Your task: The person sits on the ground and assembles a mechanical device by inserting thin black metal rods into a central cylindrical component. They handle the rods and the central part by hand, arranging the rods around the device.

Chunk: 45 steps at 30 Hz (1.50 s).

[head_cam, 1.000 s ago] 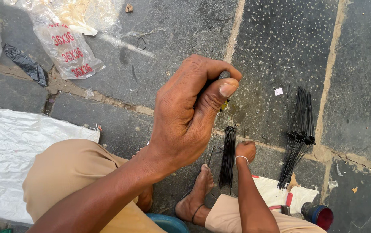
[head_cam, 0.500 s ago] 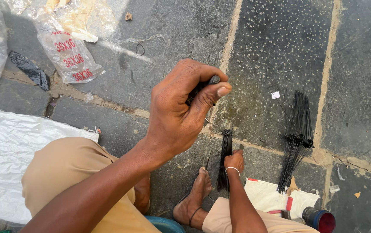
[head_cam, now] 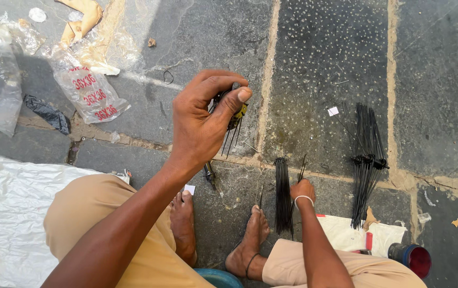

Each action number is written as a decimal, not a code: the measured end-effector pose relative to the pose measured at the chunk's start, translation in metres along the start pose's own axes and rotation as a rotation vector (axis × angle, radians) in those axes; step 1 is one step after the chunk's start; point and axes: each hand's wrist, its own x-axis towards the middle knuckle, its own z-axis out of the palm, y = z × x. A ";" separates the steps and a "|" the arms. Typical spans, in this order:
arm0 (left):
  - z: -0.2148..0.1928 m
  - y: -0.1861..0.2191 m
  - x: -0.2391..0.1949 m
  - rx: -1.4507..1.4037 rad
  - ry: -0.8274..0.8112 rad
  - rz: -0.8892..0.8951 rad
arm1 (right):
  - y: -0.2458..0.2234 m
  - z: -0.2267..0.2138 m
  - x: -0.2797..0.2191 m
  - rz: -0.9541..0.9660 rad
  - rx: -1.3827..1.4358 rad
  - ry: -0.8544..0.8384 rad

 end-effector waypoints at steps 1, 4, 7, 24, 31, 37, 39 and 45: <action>0.000 -0.001 0.000 0.001 -0.005 -0.020 | -0.006 -0.018 0.002 -0.019 -0.042 -0.069; 0.003 -0.004 -0.002 0.000 -0.001 -0.082 | -0.033 -0.071 0.002 -0.168 0.168 0.324; 0.005 -0.007 -0.005 -0.017 -0.004 -0.075 | -0.055 -0.091 -0.015 -0.259 0.521 0.378; 0.003 0.008 -0.011 0.030 -0.097 -0.102 | -0.165 -0.355 -0.241 -1.056 1.170 0.381; 0.003 0.008 -0.017 -0.033 -0.129 -0.095 | -0.175 -0.337 -0.307 -1.073 0.854 0.584; 0.003 0.013 -0.018 -0.102 -0.159 -0.103 | -0.187 -0.328 -0.300 -1.047 0.870 0.508; 0.003 0.015 -0.019 -0.108 -0.175 -0.103 | -0.190 -0.325 -0.300 -1.052 0.869 0.489; 0.006 0.017 -0.021 -0.097 -0.187 -0.052 | -0.190 -0.320 -0.299 -1.077 0.852 0.476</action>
